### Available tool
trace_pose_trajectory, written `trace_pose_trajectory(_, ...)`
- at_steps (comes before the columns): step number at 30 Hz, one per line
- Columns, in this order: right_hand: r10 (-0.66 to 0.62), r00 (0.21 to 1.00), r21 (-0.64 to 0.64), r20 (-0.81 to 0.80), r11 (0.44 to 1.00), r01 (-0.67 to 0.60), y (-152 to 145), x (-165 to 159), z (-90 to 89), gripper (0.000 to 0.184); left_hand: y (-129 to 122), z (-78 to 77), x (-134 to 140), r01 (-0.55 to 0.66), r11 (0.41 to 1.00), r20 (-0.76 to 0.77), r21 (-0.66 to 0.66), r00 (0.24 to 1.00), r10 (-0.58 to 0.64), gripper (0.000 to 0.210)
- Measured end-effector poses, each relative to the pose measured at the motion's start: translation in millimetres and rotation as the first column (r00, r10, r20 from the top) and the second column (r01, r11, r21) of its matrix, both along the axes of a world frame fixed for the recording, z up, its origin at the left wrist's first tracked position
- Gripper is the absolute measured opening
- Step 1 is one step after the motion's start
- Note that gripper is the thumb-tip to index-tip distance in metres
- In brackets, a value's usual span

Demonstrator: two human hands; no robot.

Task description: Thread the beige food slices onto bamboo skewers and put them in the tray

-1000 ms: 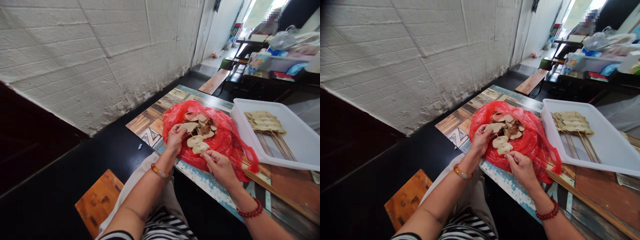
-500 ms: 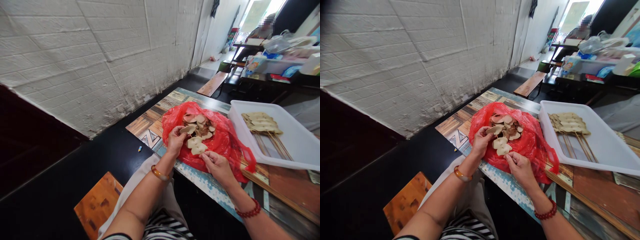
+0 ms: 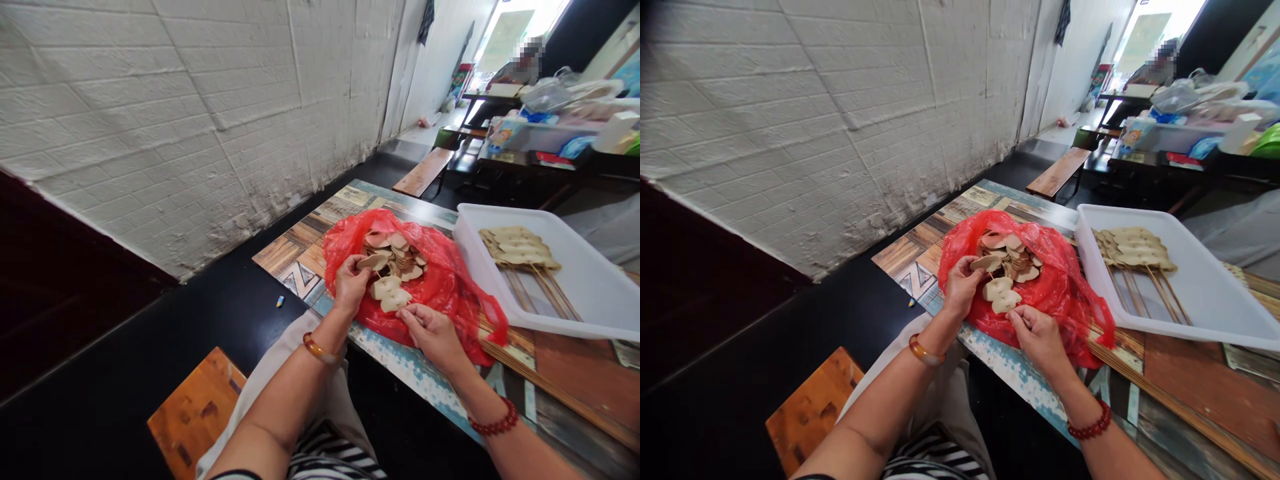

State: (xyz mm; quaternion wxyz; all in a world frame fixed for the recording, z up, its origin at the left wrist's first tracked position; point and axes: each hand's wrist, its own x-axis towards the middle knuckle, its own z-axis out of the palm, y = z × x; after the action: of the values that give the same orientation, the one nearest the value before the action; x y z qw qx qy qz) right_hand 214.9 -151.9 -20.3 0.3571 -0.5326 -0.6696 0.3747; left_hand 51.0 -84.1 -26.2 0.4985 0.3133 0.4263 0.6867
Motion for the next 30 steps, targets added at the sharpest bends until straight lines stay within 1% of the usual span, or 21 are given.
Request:
trace_pose_trajectory(4, 0.018, 1.000, -0.042, 0.021, 0.999, -0.017, 0.8, 1.2, -3.9, 0.033, 1.5, -3.6, 0.0, -0.031, 0.999, -0.051, 0.014, 0.998, 0.031, 0.018)
trace_pose_trajectory(8, 0.015, 1.000, -0.049, 0.018, 0.999, -0.015, 1.7, 2.1, -8.5, 0.034, 3.0, -6.5, -0.2, -0.019, 1.000, -0.083, 0.024, 0.996, 0.020, 0.015)
trace_pose_trajectory(14, -0.002, 1.000, -0.059, -0.013, 0.998, 0.001, 1.0, 0.9, -6.0, 0.035, -0.2, -2.1, 2.4, 0.018, 1.000, -0.081, 0.013, 0.997, -0.017, 0.013)
trace_pose_trajectory(18, -0.016, 1.000, -0.041, -0.012, 0.999, 0.015, 0.7, 0.7, -2.5, 0.034, -3.1, 0.4, 4.2, 0.055, 0.998, -0.070, 0.007, 0.996, -0.054, 0.014)
trace_pose_trajectory(22, -0.021, 1.000, -0.017, 0.004, 1.000, 0.022, 0.7, 0.6, -1.4, 0.036, -3.9, -0.7, 3.4, 0.077, 0.997, 0.026, -0.011, 0.997, -0.077, 0.022)
trace_pose_trajectory(25, -0.019, 1.000, -0.013, 0.015, 1.000, 0.019, -0.1, 0.2, -0.9, 0.036, -3.9, -0.5, 1.5, 0.126, 0.992, 0.130, -0.014, 0.984, -0.123, 0.030)
trace_pose_trajectory(30, -0.010, 0.998, 0.025, 0.059, 1.000, 0.009, -2.1, -0.6, 0.8, 0.033, -4.0, 3.2, -1.5, 0.201, 0.979, 0.262, -0.034, 0.947, -0.185, 0.031)
